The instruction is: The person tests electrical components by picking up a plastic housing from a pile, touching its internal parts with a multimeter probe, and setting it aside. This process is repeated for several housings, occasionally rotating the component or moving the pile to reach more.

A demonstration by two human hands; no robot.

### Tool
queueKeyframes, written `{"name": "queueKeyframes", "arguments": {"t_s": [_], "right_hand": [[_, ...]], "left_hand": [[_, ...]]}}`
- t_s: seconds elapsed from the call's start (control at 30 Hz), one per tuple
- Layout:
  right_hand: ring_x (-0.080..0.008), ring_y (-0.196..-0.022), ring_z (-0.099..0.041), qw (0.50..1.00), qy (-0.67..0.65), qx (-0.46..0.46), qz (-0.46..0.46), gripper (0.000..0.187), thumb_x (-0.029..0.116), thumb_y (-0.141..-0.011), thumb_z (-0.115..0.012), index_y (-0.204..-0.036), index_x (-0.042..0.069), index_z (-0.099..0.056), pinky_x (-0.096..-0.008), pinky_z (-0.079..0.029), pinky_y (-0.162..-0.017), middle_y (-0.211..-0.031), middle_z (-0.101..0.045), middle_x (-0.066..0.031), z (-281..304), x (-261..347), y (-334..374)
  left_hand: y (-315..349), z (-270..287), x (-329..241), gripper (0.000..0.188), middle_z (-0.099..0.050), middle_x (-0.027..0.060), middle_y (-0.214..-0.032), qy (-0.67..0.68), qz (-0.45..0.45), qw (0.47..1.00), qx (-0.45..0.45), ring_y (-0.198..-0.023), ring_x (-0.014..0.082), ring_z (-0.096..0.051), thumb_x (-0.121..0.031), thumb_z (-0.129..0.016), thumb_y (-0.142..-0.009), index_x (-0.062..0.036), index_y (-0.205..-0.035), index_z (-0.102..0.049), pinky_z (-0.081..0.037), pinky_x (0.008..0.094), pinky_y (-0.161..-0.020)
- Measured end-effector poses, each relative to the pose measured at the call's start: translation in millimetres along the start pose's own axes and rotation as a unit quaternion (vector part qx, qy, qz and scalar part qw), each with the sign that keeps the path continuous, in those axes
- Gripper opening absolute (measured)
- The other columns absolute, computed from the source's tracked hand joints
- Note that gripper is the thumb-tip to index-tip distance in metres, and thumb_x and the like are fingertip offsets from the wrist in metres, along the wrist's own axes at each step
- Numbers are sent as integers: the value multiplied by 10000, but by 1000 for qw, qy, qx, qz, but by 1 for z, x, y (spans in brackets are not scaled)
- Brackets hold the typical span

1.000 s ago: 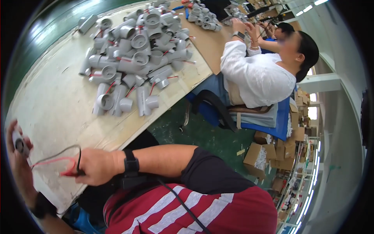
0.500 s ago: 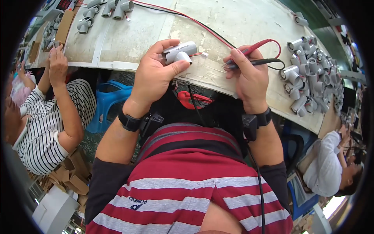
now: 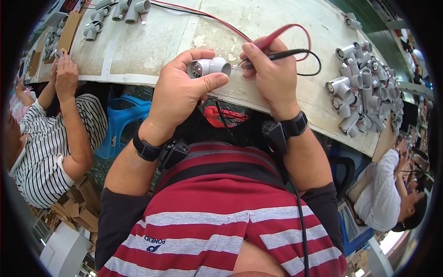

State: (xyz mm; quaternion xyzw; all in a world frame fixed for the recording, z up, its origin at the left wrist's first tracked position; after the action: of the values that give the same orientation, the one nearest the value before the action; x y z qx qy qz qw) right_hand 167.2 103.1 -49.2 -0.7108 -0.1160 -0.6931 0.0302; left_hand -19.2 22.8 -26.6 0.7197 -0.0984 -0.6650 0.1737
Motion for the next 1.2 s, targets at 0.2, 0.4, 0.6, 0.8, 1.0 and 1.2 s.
{"name": "queueKeyframes", "arguments": {"t_s": [0.2,0.4,0.6,0.8,1.0,1.2], "right_hand": [[-96,-602,-645,996,80,6,41,149,153,-974,-749,-996,23,-679,-239,-508,-531,-801,-720,-49,-8,-6,-4],[-79,-565,-618,994,95,-12,52,148,147,-960,-761,-985,27,-679,-230,-479,-509,-755,-705,-33,-11,-2,-2],[-72,-562,-606,992,105,-16,64,139,135,-958,-759,-978,27,-675,-227,-468,-510,-745,-696,-28,-8,-10,-4],[-70,-563,-601,991,111,-28,73,128,117,-957,-758,-972,25,-670,-222,-457,-513,-751,-692,-25,-10,-10,-1],[-73,-578,-608,990,120,-38,65,125,93,-950,-765,-973,17,-668,-221,-458,-517,-757,-691,-30,-11,-8,3],[-80,-592,-611,983,157,-57,80,139,84,-946,-775,-976,8,-663,-221,-466,-526,-765,-687,-34,-12,-9,5]], "left_hand": [[-8,2,9,482,-718,54,-1096,19,-72,997,30,-973,119,-663,-7,-836,-859,-18,-1292,-624,-563,261,-842],[-16,8,18,460,-720,56,-1099,-83,-177,980,19,-1001,146,-673,4,-840,-828,-47,-1242,-646,-554,285,-845],[-17,7,11,434,-730,92,-1104,-266,-329,902,88,-1021,256,-686,-49,-863,-774,-70,-1169,-685,-558,358,-881],[-23,4,11,412,-746,101,-1099,-300,-428,843,132,-998,326,-682,-76,-850,-749,-65,-1129,-688,-556,414,-904],[-23,0,14,377,-751,110,-1097,-313,-439,833,122,-993,331,-694,-86,-823,-765,-59,-1115,-686,-554,415,-903],[-26,0,18,350,-751,114,-1085,-325,-455,823,100,-996,334,-705,-122,-801,-790,-63,-1117,-692,-557,421,-893]]}}
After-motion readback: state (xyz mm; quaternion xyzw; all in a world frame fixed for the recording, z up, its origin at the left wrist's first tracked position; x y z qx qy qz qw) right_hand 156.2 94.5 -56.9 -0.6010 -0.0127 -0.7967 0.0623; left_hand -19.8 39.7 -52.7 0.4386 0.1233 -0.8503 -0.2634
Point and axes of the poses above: each hand's wrist, its own y-axis away from the middle knuckle, its own z-axis out of the back of the hand, x = y × z, the point moved 2 cm from there along -y, towards the middle knuckle
